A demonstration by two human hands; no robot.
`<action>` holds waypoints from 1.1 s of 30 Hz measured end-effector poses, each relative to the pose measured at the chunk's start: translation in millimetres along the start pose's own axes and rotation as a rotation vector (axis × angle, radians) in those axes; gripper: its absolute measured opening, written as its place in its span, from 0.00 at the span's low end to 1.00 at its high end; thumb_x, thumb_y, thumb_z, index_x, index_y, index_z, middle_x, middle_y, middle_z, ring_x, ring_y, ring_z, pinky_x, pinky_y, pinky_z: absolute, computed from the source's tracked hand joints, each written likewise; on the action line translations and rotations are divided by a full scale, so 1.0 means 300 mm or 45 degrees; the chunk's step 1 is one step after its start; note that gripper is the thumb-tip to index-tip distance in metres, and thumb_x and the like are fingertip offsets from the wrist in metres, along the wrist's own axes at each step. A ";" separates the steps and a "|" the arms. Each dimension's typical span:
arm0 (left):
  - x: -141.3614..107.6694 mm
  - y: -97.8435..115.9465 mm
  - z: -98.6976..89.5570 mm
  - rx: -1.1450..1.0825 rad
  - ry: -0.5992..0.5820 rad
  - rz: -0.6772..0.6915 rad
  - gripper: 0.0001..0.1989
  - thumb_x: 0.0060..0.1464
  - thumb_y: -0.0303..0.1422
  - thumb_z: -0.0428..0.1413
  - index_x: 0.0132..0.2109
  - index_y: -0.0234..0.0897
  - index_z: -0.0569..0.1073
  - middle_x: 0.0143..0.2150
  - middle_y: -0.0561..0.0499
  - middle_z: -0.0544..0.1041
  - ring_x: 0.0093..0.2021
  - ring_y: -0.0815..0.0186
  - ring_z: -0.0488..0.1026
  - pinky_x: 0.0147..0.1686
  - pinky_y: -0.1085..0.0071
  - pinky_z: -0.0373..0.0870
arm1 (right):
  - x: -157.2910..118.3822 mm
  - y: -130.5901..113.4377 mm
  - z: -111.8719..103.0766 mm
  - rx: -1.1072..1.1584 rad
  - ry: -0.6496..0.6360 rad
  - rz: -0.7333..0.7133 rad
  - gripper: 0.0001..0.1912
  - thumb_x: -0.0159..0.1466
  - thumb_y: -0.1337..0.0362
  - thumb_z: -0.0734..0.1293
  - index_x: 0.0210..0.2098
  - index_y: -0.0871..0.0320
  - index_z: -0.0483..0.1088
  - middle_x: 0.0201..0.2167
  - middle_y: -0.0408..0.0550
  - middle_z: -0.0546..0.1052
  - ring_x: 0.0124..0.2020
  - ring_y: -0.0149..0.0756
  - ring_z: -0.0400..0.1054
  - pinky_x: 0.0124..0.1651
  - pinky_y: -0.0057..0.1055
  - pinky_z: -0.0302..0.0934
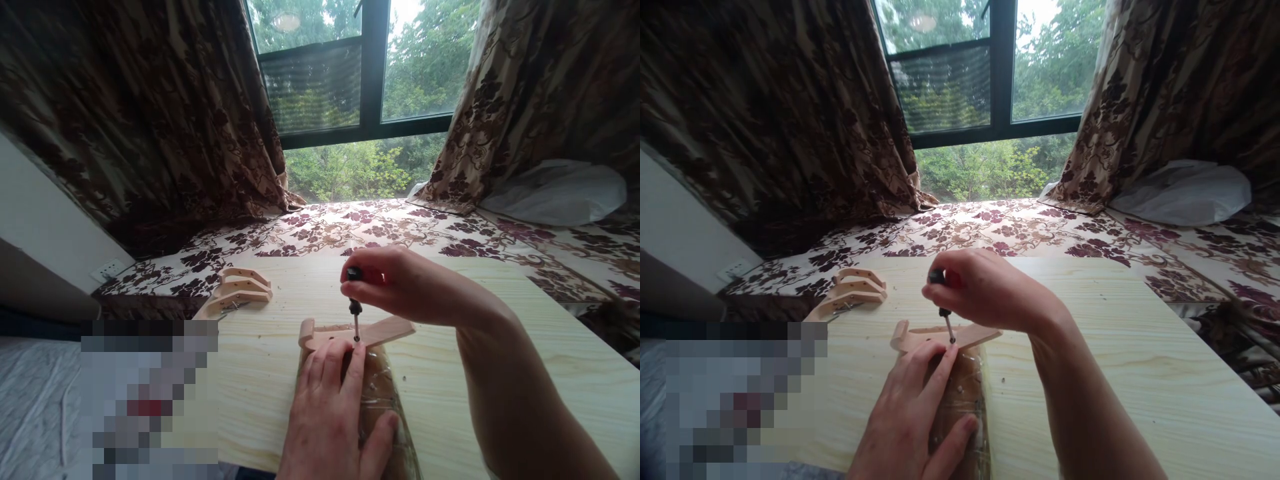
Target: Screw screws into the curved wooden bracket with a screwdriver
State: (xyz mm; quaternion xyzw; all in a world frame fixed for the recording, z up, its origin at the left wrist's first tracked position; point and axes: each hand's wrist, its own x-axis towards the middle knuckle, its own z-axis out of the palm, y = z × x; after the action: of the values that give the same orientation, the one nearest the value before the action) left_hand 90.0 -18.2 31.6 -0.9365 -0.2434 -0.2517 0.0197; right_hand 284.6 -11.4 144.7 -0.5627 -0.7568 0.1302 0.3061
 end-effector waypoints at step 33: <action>-0.006 0.001 -0.005 -0.012 -0.080 -0.027 0.31 0.56 0.41 0.52 0.62 0.29 0.58 0.58 0.35 0.62 0.59 0.49 0.59 0.54 0.51 0.65 | -0.005 -0.011 0.000 0.102 -0.067 -0.046 0.08 0.62 0.62 0.63 0.33 0.59 0.71 0.23 0.40 0.69 0.24 0.26 0.58 0.26 0.25 0.52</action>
State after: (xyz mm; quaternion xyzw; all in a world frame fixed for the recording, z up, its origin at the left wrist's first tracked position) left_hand 88.1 -19.7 32.1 -0.9413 -0.2528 -0.2235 0.0049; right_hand 282.3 -13.9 146.1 -0.5326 -0.7689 0.1695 0.3105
